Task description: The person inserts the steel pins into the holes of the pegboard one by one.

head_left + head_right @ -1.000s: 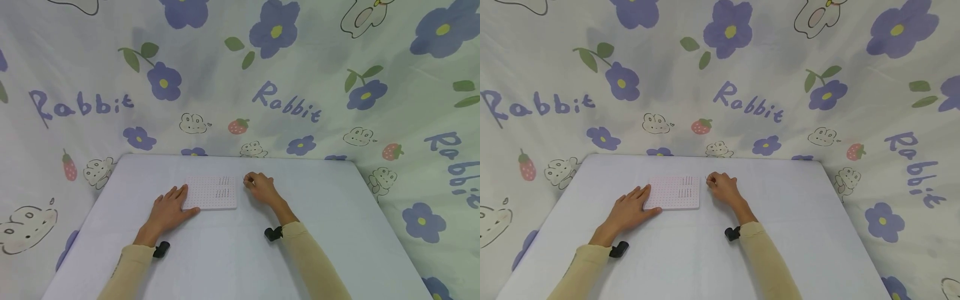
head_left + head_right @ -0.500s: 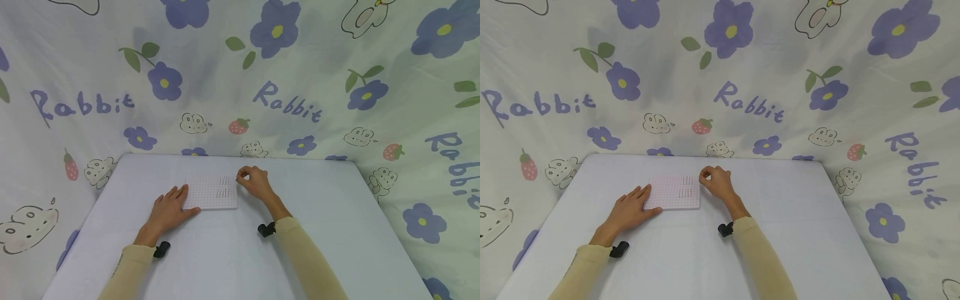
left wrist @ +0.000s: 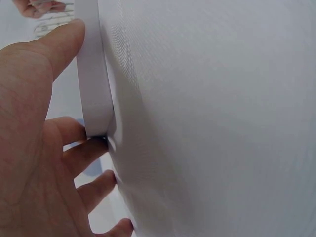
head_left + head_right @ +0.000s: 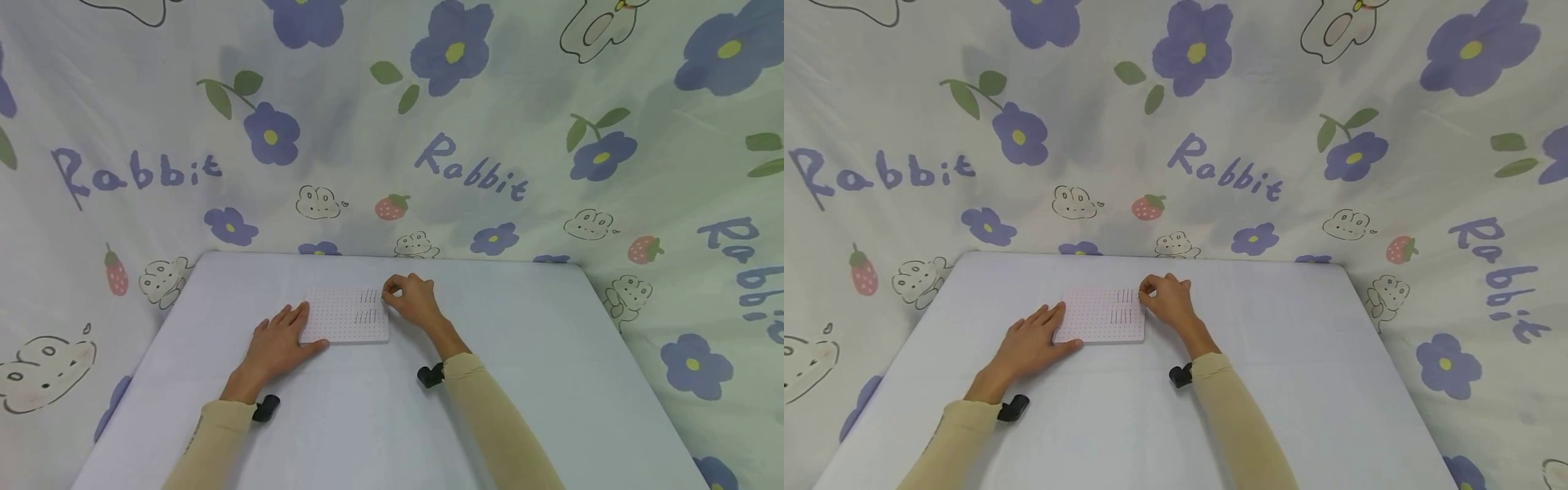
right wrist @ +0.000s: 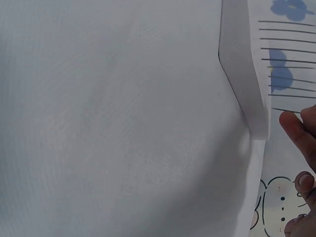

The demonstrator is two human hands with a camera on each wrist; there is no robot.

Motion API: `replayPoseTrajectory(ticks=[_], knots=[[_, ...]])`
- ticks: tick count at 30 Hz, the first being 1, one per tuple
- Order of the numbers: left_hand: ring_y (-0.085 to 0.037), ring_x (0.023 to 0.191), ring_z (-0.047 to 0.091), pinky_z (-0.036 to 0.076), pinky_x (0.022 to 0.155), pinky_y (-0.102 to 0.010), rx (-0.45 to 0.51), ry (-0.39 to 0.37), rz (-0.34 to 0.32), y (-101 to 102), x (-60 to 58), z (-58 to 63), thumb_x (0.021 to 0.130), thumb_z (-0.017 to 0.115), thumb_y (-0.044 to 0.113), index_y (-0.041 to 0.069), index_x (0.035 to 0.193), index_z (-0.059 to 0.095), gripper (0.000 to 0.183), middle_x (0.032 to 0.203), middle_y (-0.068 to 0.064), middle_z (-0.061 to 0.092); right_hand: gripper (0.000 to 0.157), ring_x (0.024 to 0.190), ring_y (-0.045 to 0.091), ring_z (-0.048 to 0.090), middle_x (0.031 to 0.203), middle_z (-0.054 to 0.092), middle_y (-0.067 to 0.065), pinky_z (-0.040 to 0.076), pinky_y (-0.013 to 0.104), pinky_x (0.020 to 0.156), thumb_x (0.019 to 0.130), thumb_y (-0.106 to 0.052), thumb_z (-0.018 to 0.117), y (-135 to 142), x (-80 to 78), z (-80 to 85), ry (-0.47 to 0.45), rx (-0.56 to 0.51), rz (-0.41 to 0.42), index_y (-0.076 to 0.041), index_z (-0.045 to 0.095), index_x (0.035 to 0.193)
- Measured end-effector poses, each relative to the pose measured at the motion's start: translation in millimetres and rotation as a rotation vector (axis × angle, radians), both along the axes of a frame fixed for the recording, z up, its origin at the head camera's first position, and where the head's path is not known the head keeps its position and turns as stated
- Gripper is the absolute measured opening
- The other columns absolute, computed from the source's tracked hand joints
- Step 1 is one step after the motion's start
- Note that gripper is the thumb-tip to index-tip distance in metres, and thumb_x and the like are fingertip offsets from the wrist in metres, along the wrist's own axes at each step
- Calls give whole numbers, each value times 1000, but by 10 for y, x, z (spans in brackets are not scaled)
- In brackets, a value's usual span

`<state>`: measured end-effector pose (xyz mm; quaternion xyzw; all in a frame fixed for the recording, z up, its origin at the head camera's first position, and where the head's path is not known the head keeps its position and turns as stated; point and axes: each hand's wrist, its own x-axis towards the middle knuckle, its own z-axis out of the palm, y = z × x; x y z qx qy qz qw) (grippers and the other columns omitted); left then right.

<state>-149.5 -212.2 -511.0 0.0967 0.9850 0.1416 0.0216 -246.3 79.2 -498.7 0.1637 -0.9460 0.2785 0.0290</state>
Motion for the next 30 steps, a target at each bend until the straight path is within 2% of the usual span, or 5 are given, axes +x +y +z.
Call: replayPoseTrajectory(ticks=[16, 30], knots=[[-47, 146, 29, 22, 110, -74, -3, 7, -3, -3, 14, -1, 90, 64, 63, -1, 156, 32, 98, 158, -22, 38, 9, 85, 11, 52, 95, 74, -12, 34, 44, 88, 93, -30, 70, -61, 26, -45, -41, 42, -14, -25, 74, 99], [-47, 146, 29, 22, 110, -74, -7, 5, -6, -5, 5, 1, 90, 64, 64, -1, 155, 32, 98, 158, -22, 37, 7, 86, 11, 52, 95, 72, -13, 34, 44, 88, 93, -29, 70, -82, 63, -20, -44, 53, -28, -26, 74, 98]])
